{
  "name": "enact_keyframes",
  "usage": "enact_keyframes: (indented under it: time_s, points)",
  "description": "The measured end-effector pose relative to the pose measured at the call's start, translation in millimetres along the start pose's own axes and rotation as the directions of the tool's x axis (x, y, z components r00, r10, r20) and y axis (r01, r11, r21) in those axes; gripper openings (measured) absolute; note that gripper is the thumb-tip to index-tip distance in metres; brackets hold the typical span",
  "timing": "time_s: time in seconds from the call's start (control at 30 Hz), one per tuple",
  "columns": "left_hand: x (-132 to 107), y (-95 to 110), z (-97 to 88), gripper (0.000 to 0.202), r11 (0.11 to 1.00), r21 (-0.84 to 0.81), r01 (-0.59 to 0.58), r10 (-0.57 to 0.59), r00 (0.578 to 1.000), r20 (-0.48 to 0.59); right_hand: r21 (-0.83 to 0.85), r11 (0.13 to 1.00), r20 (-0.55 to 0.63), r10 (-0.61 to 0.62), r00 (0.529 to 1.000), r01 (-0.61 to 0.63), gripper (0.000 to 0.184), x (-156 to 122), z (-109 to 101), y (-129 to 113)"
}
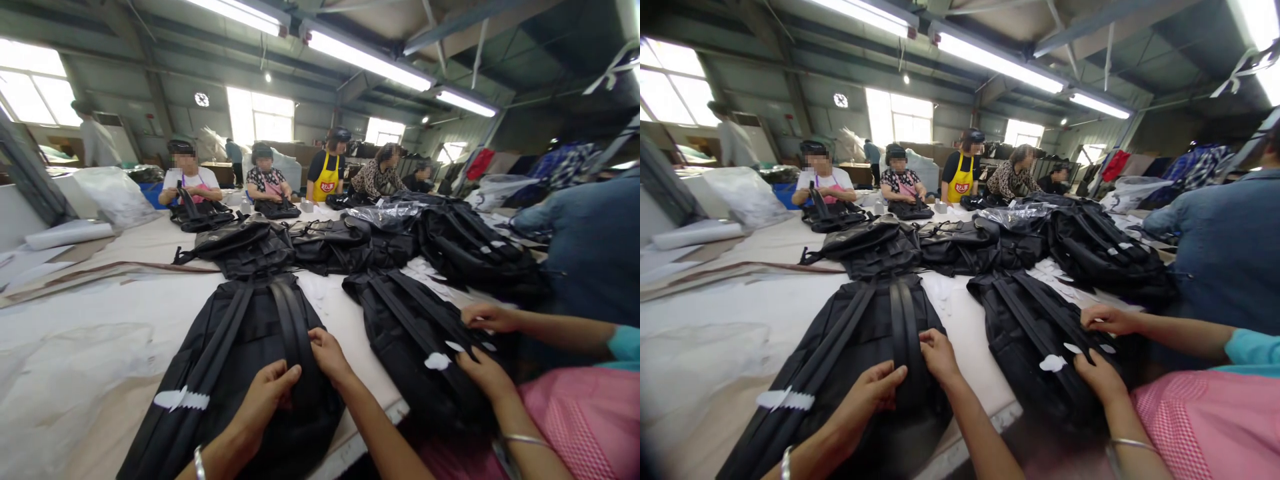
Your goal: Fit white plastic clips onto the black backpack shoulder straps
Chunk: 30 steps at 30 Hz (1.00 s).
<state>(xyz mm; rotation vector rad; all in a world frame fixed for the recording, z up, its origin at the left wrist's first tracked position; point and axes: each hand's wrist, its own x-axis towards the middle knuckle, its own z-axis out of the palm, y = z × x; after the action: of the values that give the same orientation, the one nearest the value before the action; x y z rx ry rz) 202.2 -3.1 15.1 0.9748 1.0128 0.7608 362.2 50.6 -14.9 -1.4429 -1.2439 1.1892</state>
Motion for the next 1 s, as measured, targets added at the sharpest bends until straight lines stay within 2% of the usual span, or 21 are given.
enact_keyframes:
  time_s: [0.13, 0.33, 0.47, 0.57, 0.67, 0.83, 0.9, 1.0]
  points:
    - [-4, -2, 12.2, 0.044, 0.999, -0.033, 0.016, -0.018, 0.999, -0.051, 0.145, 0.989, 0.011, 0.009, 1.000, -0.011, 0.029, -4, 1, 0]
    - [6, -23, 22.4, 0.044, 0.995, -0.027, -0.101, 0.097, 0.988, -0.123, 0.341, 0.939, 0.047, 0.037, 0.998, -0.051, 0.037, -15, -1, -12]
    - [3, -24, 28.6, 0.038, 0.987, -0.018, -0.160, 0.154, 0.973, -0.174, 0.440, 0.893, 0.042, 0.080, 0.996, -0.090, 0.039, -23, -1, -17]
    - [-1, -19, 27.2, 0.028, 0.967, 0.028, -0.254, 0.255, 0.950, -0.180, 0.468, 0.880, 0.033, 0.069, 0.997, -0.076, 0.033, -31, -2, -18]
    - [-1, -14, 21.6, 0.023, 0.939, 0.042, -0.341, 0.343, 0.927, -0.152, 0.506, 0.863, 0.048, -0.026, 0.999, -0.002, 0.026, -42, -5, -22]
    - [4, 10, 18.7, 0.023, 0.934, -0.028, -0.357, 0.352, 0.929, -0.111, 0.598, 0.801, 0.108, -0.069, 0.992, -0.010, 0.030, -50, -11, -28]
    - [4, 23, 17.6, 0.021, 0.927, -0.060, -0.370, 0.365, 0.927, -0.087, 0.593, 0.804, 0.142, -0.060, 0.988, -0.036, 0.031, -49, -12, -26]
    - [4, 37, 14.0, 0.022, 0.933, -0.037, -0.357, 0.351, 0.929, -0.118, 0.526, 0.849, 0.167, -0.033, 0.985, -0.060, 0.039, -47, -10, -21]
